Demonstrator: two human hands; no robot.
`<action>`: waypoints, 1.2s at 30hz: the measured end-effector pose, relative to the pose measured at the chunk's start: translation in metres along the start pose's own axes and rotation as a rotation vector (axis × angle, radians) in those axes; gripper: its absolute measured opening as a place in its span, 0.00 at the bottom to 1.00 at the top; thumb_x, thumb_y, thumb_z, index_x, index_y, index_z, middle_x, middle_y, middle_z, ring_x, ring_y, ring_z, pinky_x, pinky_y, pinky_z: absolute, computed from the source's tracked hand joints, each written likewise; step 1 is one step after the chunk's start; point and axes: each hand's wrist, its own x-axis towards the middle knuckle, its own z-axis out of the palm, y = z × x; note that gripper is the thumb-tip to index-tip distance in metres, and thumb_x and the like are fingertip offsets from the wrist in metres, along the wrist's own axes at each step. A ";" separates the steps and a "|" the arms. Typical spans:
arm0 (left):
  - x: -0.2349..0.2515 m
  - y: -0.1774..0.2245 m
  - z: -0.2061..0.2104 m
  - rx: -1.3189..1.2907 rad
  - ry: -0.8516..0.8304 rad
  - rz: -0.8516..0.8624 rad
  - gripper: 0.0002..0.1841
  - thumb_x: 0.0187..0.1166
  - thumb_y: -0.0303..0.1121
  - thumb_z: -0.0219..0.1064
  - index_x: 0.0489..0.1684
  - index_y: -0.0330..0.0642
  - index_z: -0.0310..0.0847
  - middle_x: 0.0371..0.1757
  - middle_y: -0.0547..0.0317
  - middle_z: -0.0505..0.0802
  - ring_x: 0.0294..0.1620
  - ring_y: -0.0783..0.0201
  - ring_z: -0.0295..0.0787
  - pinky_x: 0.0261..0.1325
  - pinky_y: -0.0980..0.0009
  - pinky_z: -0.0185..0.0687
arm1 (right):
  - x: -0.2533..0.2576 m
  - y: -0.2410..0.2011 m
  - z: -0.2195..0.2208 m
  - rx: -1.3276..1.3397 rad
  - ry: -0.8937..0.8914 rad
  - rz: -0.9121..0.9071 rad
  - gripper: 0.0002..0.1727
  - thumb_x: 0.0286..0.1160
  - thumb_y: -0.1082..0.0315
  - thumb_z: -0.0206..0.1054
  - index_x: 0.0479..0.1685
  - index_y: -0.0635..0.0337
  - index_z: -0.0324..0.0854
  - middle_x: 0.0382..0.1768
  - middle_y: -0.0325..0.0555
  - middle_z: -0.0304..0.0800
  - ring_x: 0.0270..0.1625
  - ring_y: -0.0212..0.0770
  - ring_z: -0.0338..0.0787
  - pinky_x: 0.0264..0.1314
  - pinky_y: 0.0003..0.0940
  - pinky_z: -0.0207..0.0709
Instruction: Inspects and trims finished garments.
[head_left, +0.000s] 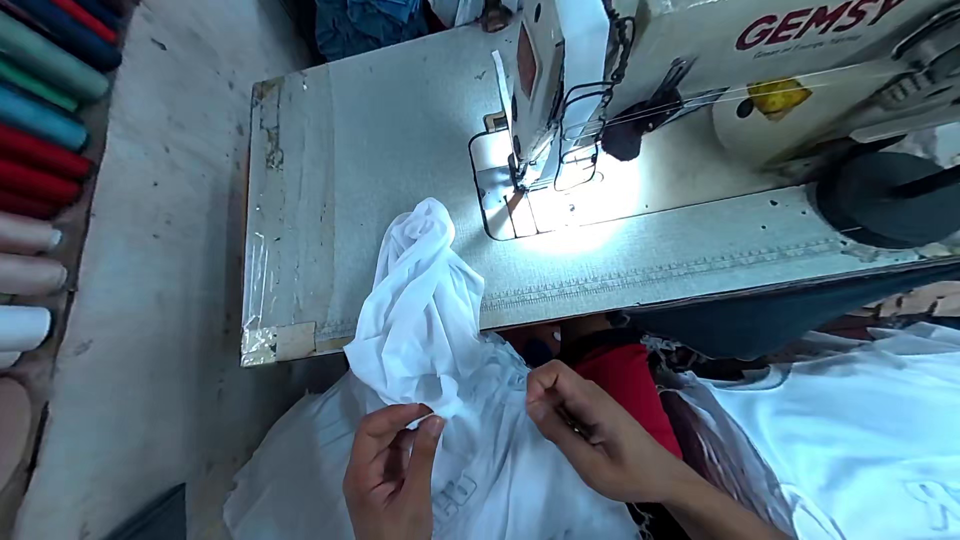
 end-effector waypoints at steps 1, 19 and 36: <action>0.000 0.000 0.000 -0.001 -0.003 -0.001 0.13 0.77 0.29 0.74 0.56 0.53 0.85 0.48 0.71 0.95 0.45 0.74 0.93 0.52 0.78 0.91 | 0.001 -0.001 0.003 -0.044 0.001 -0.004 0.05 0.89 0.70 0.56 0.53 0.61 0.72 0.26 0.35 0.72 0.24 0.20 0.71 0.26 0.13 0.66; -0.006 -0.003 0.012 0.014 -0.015 -0.001 0.12 0.76 0.28 0.74 0.54 0.53 0.85 0.47 0.70 0.95 0.45 0.72 0.94 0.54 0.75 0.91 | 0.010 -0.019 0.032 -0.612 0.072 0.017 0.20 0.86 0.52 0.62 0.61 0.59 0.80 0.41 0.44 0.84 0.39 0.33 0.85 0.39 0.23 0.82; -0.007 -0.006 0.012 0.005 -0.023 -0.036 0.12 0.76 0.28 0.75 0.54 0.52 0.85 0.47 0.69 0.95 0.43 0.72 0.94 0.52 0.75 0.92 | 0.015 -0.014 0.027 -0.340 0.217 0.058 0.21 0.85 0.55 0.67 0.62 0.64 0.80 0.43 0.42 0.86 0.39 0.22 0.82 0.40 0.14 0.78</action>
